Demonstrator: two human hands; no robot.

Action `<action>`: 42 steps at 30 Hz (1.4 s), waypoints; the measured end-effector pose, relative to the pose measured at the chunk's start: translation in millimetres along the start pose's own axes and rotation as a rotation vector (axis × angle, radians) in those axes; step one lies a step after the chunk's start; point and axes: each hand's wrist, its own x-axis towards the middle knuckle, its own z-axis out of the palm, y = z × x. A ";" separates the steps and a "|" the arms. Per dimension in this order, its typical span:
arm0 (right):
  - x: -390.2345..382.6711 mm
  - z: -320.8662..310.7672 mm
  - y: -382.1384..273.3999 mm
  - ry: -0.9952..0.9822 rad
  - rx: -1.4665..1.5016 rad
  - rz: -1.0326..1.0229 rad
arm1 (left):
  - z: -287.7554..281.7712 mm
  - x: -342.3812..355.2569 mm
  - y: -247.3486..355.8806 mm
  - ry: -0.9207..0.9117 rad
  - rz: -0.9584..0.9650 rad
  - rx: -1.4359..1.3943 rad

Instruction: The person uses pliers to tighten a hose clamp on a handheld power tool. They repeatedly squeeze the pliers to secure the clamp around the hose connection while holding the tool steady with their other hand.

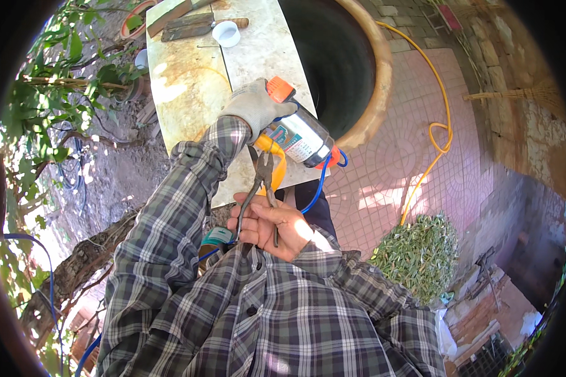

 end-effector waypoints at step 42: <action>-7.0 52.2 -54.9 0.744 -0.619 0.569 | -13.7 -25.1 -11.1 0.005 0.140 -0.011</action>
